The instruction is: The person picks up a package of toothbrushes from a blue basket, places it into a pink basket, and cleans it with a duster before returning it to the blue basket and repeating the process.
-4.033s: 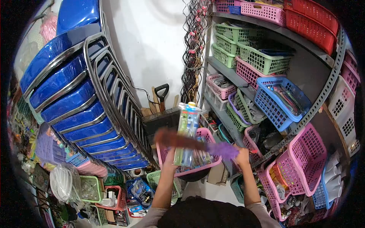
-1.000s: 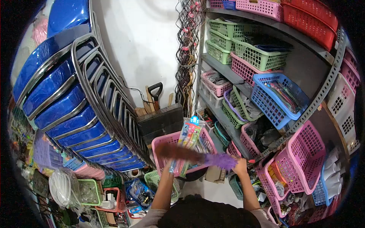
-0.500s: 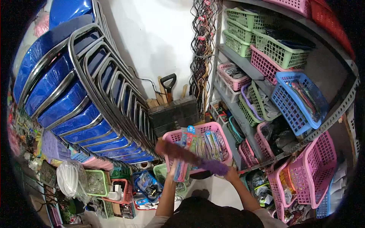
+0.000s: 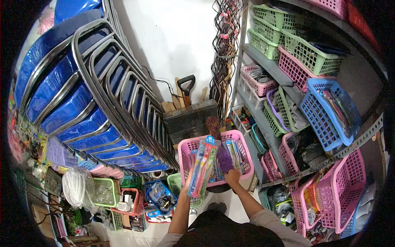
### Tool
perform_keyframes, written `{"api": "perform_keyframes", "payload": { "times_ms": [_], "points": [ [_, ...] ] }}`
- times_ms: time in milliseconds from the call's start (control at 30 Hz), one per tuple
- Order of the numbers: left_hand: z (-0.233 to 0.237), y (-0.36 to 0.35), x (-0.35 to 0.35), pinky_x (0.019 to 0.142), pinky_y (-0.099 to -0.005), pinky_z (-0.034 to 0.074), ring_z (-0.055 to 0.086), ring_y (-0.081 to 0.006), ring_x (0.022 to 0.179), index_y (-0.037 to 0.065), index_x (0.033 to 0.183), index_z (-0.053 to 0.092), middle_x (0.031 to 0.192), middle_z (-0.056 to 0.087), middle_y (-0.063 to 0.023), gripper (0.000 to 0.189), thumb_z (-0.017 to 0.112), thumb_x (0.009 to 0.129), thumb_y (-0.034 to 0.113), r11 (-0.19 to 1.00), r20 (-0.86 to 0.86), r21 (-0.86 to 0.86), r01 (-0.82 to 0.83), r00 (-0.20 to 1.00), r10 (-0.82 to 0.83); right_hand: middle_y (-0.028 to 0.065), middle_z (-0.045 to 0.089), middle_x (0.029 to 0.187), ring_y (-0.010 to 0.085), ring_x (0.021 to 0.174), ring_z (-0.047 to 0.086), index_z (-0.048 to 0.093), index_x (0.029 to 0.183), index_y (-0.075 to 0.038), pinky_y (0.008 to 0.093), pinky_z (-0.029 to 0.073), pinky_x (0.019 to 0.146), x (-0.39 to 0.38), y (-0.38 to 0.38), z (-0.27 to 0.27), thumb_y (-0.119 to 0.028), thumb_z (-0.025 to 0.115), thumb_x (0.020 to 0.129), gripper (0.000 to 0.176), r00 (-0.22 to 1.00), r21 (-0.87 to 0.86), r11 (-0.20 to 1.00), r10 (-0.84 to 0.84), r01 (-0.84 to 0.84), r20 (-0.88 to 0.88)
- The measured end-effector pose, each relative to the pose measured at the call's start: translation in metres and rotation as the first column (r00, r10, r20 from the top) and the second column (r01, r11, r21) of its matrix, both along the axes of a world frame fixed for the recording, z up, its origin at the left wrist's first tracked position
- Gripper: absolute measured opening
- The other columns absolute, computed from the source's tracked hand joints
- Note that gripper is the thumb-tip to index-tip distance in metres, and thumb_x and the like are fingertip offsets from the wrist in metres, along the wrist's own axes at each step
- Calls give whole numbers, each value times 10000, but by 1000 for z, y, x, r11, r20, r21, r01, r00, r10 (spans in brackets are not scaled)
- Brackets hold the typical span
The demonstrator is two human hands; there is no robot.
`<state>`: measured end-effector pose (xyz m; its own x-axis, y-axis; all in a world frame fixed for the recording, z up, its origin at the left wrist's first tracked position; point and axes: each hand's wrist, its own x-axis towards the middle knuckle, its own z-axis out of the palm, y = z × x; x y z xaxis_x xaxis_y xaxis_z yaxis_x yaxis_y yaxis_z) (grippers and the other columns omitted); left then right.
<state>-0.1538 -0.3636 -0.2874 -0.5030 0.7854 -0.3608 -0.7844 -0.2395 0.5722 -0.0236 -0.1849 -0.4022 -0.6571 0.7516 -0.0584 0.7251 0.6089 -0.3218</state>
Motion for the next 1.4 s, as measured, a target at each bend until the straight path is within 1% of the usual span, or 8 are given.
{"api": "perform_keyframes", "payload": {
  "times_ms": [233,333,400,500,600,1033,1133,1400],
  "points": [
    [14,10,1,869,-298,454,567,-175,988,51,1265,445,1138,564,-82,549,377,920,473,1000,-53,-19,14,999,-15,254,597,877,389,933,530,628,841,41,473,421,811,5,16,-5,-326,675,664,411,998,-220,975,-13,-1,-62],
    [26,25,3,870,-301,454,568,-172,985,56,1267,443,1136,565,-82,556,378,918,484,999,-83,-14,46,995,-47,228,579,940,382,931,536,559,993,21,450,416,829,10,18,19,-305,706,657,491,961,75,996,-32,55,-275],
    [43,37,9,857,-289,457,571,-169,973,57,1250,464,1129,569,-76,531,387,919,466,998,-78,13,65,995,-64,200,564,953,355,906,545,474,1083,12,425,413,831,8,27,53,-272,724,655,571,895,67,996,-18,53,-446],
    [82,62,25,797,-293,484,587,-162,904,57,1209,502,1074,590,-59,494,404,919,444,996,-58,49,78,995,-75,93,565,887,174,835,546,472,1078,-2,312,441,750,6,46,129,-156,638,783,371,732,-481,872,-267,-94,-627],
    [95,82,36,725,-293,511,609,-175,848,29,1169,518,1016,610,-80,469,343,944,401,967,-241,-46,250,937,-254,43,546,926,140,844,528,466,1146,-77,261,441,734,22,41,210,-127,615,812,370,505,-353,894,-178,-275,-845],
    [150,192,138,923,-323,388,488,-169,1089,98,1308,341,1189,490,-44,411,378,938,274,781,-327,340,524,845,-424,187,344,1256,331,1201,376,349,1293,-52,384,343,974,144,-7,334,-280,700,739,694,668,-91,996,-79,17,-740],
    [175,197,171,981,-327,319,366,-183,1216,89,1419,95,1352,328,-74,612,425,924,232,731,-537,298,613,741,-403,196,431,1197,357,1135,444,393,1266,-42,402,367,949,174,-2,334,-288,709,716,680,611,-97,974,-205,206,-765],
    [183,245,209,877,-328,398,428,-183,1137,69,1364,279,1269,388,-76,535,407,932,358,682,-822,182,708,490,-290,64,525,1094,132,894,525,503,1196,-40,262,430,793,237,-2,331,-48,691,711,520,205,-310,925,-354,218,-912]
  ]
}}
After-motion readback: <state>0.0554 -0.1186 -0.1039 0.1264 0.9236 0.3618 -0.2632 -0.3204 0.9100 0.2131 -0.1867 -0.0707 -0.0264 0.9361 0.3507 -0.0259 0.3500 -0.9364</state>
